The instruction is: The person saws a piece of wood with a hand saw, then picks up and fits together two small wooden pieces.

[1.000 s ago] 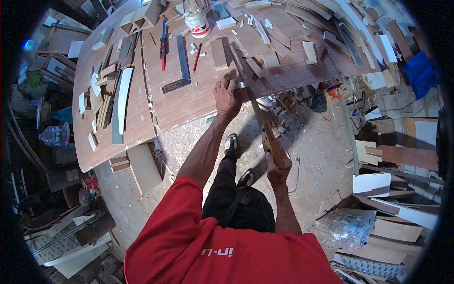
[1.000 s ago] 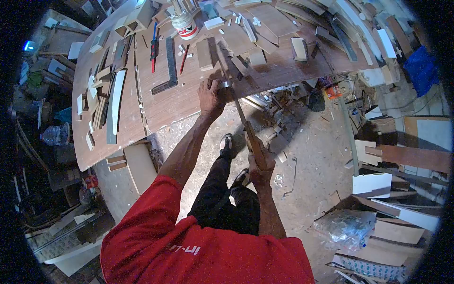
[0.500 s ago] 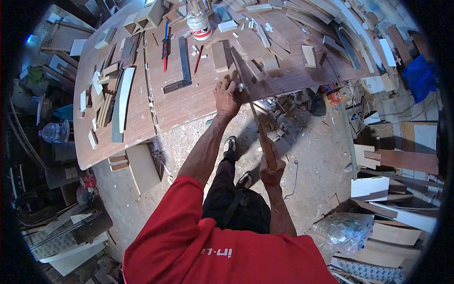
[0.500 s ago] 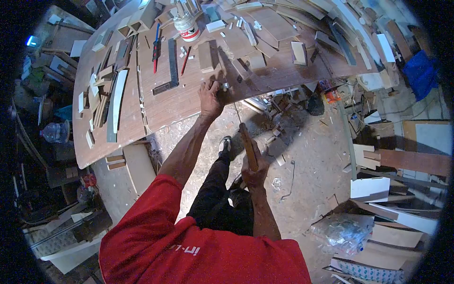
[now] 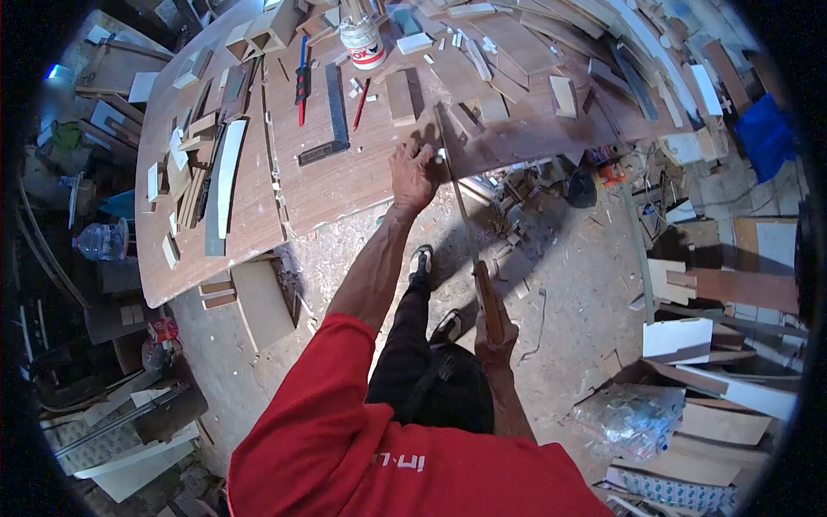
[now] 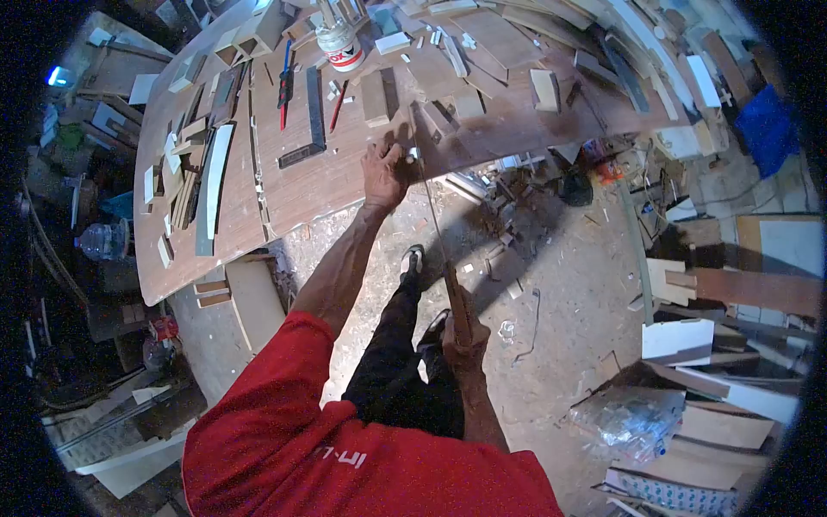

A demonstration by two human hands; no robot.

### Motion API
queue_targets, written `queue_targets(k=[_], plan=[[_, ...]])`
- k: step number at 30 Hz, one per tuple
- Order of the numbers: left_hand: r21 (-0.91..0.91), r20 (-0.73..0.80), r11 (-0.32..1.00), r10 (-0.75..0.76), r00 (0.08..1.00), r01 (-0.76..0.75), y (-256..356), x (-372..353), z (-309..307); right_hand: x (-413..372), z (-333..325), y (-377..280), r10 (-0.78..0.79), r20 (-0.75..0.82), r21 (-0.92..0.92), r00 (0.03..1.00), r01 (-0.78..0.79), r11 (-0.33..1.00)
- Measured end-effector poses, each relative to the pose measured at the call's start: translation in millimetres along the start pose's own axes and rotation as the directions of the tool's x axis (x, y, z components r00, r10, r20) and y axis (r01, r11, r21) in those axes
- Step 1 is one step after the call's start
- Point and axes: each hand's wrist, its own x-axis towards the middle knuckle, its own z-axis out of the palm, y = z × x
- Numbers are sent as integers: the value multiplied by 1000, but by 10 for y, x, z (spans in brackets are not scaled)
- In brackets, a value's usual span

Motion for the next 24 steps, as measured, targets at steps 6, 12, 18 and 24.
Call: queue_targets(k=[6, 12, 18, 24], plan=[[-12, 17, 999, -42, 999, 43, 105, -49, 9, -86, 63, 75, 239, -83, 295, 967, -206, 933], [-8, 34, 999, -37, 999, 38, 27, -37, 12, -87, -110, 94, 593, 122, 556, 796, -549, 624], [12, 66, 1000, -12, 998, 12, -29, 53, 5, -205, -223, 35, 278, -78, 198, 957, -259, 945], [69, 218, 992, 92, 972, -109, -74, 131, -113, -35, -213, 14, 130, -105, 143, 986, -114, 983]])
